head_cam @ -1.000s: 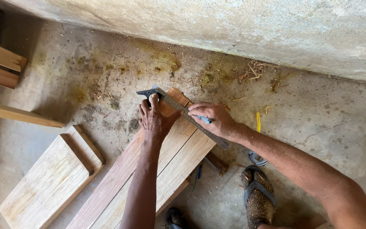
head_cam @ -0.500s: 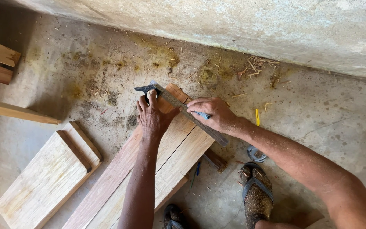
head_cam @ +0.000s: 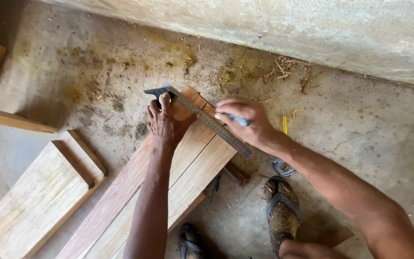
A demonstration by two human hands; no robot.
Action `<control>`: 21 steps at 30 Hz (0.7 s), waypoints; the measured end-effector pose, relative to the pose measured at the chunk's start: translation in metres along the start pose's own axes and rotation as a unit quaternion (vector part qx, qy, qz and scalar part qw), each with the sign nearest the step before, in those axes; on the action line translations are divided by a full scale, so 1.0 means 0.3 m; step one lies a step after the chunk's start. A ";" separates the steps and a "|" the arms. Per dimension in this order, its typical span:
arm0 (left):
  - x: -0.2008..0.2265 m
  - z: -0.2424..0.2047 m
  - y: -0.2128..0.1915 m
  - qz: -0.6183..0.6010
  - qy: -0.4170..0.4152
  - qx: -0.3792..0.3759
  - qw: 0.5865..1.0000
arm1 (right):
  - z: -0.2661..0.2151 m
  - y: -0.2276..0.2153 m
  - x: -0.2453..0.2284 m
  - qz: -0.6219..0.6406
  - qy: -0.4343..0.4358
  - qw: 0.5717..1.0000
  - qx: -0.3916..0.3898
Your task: Marking measurement lines on wooden planks using a combination square and a pencil.
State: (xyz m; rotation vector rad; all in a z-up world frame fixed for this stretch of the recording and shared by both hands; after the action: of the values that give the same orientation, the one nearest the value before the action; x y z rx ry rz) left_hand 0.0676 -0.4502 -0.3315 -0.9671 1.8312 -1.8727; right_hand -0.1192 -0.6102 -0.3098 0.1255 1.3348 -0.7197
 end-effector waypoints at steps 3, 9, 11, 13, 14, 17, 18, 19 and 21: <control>0.008 0.000 -0.033 0.009 0.032 0.042 0.999 | -0.129 -0.087 0.110 -0.057 0.090 0.993 0.045; -0.139 -0.003 0.042 -0.028 0.093 0.133 0.986 | -0.502 -0.007 0.348 -0.101 0.374 0.921 -0.041; -0.137 -0.006 0.011 -0.045 0.096 0.131 0.986 | -0.587 0.055 0.338 -0.056 0.383 0.921 -0.051; -0.147 -0.026 -0.014 -0.067 0.074 0.092 0.991 | -0.627 0.107 0.285 0.034 0.356 0.932 -0.053; -0.172 -0.048 -0.018 -0.069 0.072 0.095 0.990 | -0.646 0.137 0.283 0.031 0.354 0.933 -0.054; -0.232 -0.131 -0.048 -0.030 0.086 0.120 0.989 | -0.699 0.235 0.268 0.074 0.369 0.922 -0.089; -0.233 -0.161 -0.072 -0.031 0.115 0.148 0.982 | -0.699 0.255 0.249 0.057 0.371 0.921 -0.105; -0.239 -0.202 -0.099 -0.030 0.142 0.176 0.974 | -0.700 0.279 0.229 0.040 0.371 0.919 -0.125; -0.247 -0.244 -0.117 -0.038 0.136 0.185 0.972 | -0.686 0.279 0.182 0.035 0.377 0.915 -0.140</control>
State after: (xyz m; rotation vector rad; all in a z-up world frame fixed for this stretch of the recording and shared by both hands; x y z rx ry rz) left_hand 0.0780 -0.3431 -0.3093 -0.6852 1.5094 -2.3833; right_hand -0.2435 -0.4686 -0.4397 0.2333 2.1479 -0.4109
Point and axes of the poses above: each hand's wrist, its own z-axis towards the middle knuckle, its own y-axis out of the palm, x = y × z, the point moved 10 cm from there along z, towards the middle knuckle, and after that the axes turned 15 degrees about y, right-handed, at the moved point
